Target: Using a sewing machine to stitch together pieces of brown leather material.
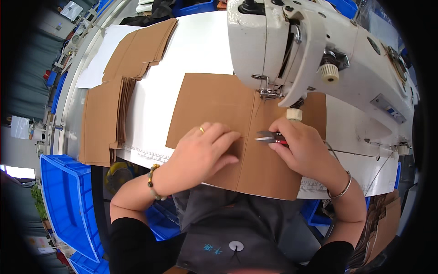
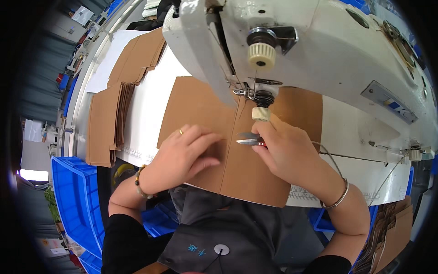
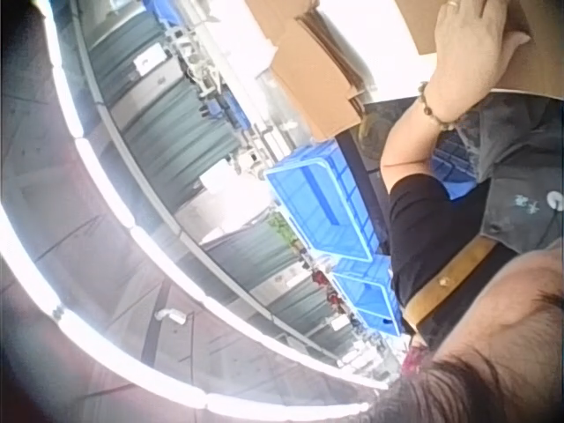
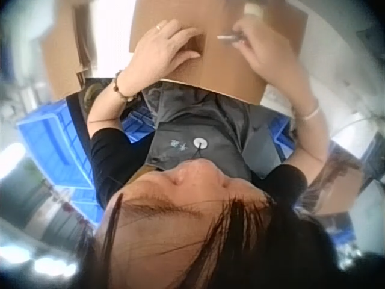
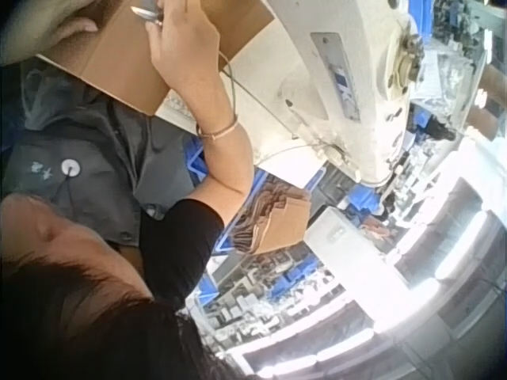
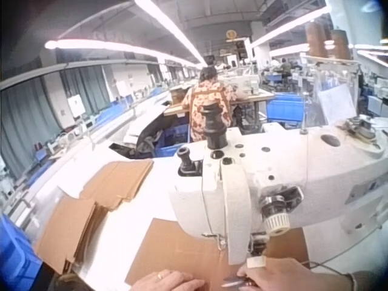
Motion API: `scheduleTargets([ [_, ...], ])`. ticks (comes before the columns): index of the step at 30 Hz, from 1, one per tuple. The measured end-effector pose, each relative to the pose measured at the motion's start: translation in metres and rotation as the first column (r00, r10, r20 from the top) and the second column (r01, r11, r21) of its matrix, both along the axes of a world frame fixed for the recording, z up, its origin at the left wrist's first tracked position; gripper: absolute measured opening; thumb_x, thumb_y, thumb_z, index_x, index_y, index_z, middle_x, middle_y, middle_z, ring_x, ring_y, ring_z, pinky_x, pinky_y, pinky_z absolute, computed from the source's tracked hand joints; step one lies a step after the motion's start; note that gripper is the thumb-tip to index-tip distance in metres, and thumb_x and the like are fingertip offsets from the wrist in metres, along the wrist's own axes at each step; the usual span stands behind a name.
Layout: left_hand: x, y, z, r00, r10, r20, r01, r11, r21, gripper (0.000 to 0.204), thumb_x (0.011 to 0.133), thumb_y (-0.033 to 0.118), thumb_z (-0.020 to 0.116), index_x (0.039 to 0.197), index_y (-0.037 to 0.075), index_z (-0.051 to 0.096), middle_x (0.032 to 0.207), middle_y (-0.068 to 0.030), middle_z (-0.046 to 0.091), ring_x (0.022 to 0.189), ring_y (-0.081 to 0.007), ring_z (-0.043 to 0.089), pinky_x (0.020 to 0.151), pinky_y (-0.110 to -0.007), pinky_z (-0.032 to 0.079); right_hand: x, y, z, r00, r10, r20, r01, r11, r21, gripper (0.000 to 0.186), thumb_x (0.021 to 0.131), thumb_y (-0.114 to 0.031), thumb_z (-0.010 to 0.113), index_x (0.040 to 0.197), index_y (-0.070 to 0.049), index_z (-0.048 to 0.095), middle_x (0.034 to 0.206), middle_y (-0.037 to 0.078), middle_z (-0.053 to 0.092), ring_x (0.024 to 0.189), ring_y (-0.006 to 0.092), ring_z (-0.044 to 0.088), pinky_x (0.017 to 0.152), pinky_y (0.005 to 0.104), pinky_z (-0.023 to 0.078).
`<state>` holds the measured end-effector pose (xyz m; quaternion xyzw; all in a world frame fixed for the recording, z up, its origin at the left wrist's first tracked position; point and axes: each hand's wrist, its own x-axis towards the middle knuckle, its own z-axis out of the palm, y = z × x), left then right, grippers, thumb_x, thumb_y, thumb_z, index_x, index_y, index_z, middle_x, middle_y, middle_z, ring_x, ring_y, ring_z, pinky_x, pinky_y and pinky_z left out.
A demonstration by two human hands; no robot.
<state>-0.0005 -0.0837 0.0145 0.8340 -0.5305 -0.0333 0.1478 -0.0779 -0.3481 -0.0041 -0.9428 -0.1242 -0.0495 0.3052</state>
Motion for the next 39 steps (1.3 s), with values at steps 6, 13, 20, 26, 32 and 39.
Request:
scheduleTargets([
  [6,0.021,-0.019,-0.024,0.987,0.119,-0.105,-0.131,0.985,-0.113,0.022,0.085,0.014,0.075,0.1,0.006,0.063,0.095,-0.0113,0.055,0.095,-0.0323,0.058,0.082,-0.041,0.05,0.001,0.006,-0.014,0.995,-0.013,0.095,0.007,0.998,0.068,0.022,0.087,-0.022,0.075,0.103,-0.012,0.065,0.092,0.006,0.061,0.08,0.0264,0.066,0.065,0.0396,0.051],
  [13,0.019,-0.025,-0.018,0.956,0.162,-0.244,-0.213,0.957,-0.197,0.015,0.088,0.005,0.074,0.096,0.003,0.061,0.083,-0.0091,0.062,0.077,-0.0267,0.063,0.07,-0.036,0.051,0.002,0.017,-0.019,0.994,-0.034,0.102,0.028,0.998,0.062,0.019,0.086,-0.023,0.075,0.098,-0.012,0.064,0.089,0.005,0.06,0.079,0.0255,0.065,0.062,0.0393,0.052],
  [20,0.022,-0.024,-0.014,0.763,0.117,-0.636,-0.327,0.918,-0.224,0.019,0.091,0.0,0.072,0.107,0.001,0.064,0.09,-0.0081,0.072,0.08,-0.0159,0.07,0.073,-0.029,0.056,0.004,0.021,-0.018,0.996,-0.005,0.086,0.008,0.999,-0.04,0.02,0.088,-0.024,0.073,0.096,-0.009,0.061,0.09,0.006,0.061,0.08,0.0271,0.066,0.061,0.0408,0.052],
  [26,0.02,-0.025,-0.019,0.736,0.1,-0.67,-0.352,0.901,-0.253,0.017,0.091,-0.001,0.071,0.107,0.001,0.064,0.09,-0.0077,0.072,0.082,-0.0138,0.07,0.074,-0.028,0.056,0.002,0.023,-0.02,0.994,0.005,0.111,0.002,0.998,-0.066,0.02,0.088,-0.023,0.072,0.094,-0.009,0.059,0.09,0.007,0.061,0.079,0.0282,0.066,0.061,0.0422,0.051],
  [32,0.021,-0.026,-0.021,0.717,0.074,-0.693,-0.367,0.885,-0.285,0.018,0.091,-0.003,0.072,0.106,0.002,0.064,0.092,-0.0025,0.069,0.083,-0.0065,0.065,0.075,-0.022,0.052,0.005,0.019,-0.014,0.999,0.014,0.036,-0.013,0.999,-0.04,0.017,0.088,-0.021,0.071,0.092,-0.008,0.061,0.088,0.008,0.062,0.079,0.0294,0.066,0.062,0.0429,0.051],
  [39,-0.006,0.081,0.026,0.504,0.147,-0.851,-0.336,0.941,-0.037,0.014,0.084,0.001,0.082,0.087,0.002,0.068,0.081,-0.0025,0.073,0.078,-0.0072,0.067,0.071,-0.024,0.052,0.009,0.012,-0.02,0.992,-0.117,0.051,0.111,0.988,0.108,0.011,0.088,-0.02,0.072,0.093,-0.01,0.069,0.086,0.008,0.065,0.073,0.0293,0.065,0.064,0.0398,0.05],
])
